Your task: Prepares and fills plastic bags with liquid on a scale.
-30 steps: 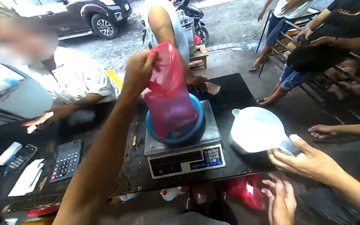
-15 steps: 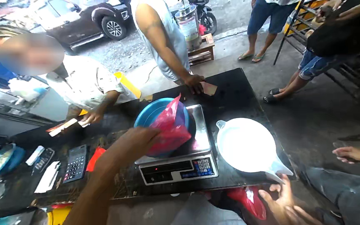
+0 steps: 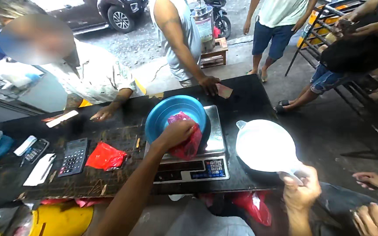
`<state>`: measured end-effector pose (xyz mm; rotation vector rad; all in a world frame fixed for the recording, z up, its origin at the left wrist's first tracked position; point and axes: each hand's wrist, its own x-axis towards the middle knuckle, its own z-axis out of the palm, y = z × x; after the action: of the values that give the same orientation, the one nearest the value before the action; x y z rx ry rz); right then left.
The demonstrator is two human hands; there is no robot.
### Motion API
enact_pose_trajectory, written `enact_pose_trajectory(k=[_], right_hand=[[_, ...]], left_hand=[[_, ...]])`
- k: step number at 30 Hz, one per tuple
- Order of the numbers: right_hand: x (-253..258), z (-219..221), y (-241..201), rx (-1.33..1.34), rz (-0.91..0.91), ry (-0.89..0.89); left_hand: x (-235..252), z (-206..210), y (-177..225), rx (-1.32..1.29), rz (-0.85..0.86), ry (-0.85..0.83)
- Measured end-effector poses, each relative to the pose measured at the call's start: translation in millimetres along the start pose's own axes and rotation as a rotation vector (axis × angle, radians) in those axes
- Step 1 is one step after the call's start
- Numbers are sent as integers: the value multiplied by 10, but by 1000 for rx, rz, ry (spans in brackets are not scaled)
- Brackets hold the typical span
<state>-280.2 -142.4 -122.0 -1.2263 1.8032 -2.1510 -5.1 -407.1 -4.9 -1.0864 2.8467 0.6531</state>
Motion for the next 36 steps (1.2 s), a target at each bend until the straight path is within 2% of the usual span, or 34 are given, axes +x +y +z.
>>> enact_pose_trajectory(k=[2,3,5,7,8,10,12,14,15,19,21,28,36], right_hand=[[90,46,42,79,-38,30],[130,75,62,110,-55,42],[224,127,62,138,-87,37],[362,138,-1,155,-139,-26],[457,136,-63,165,-172,-72],[662,146,-251,182,-235,-183],[857,207,-487,173,-269,-260],[1021,305,-710,168,-269,-329],[1085,362,-807,172,-263,-362],[1212,550,-1044,137,-242,-486],[1228,633,-1106,108,-229,-535],[1219,875,-1376,-136,-217,-642],[1262,1091,-1580,-477,-283,-707]], left_hand=[[-93,17,2,40,-112,143],[-133,-14,35,63,-201,144],[-185,-73,82,73,-347,19],[-173,-73,64,53,-390,-126],[-135,-58,38,51,-400,-137],[-54,-12,-40,63,-410,13],[25,23,-91,111,-385,281],[94,15,-117,160,-331,455],[108,-19,-110,132,-316,460],[37,-218,-136,-245,-204,222],[-55,-290,-148,-372,-150,186],[-207,-216,-97,-455,-84,386],[-295,-214,88,-457,-108,401]])
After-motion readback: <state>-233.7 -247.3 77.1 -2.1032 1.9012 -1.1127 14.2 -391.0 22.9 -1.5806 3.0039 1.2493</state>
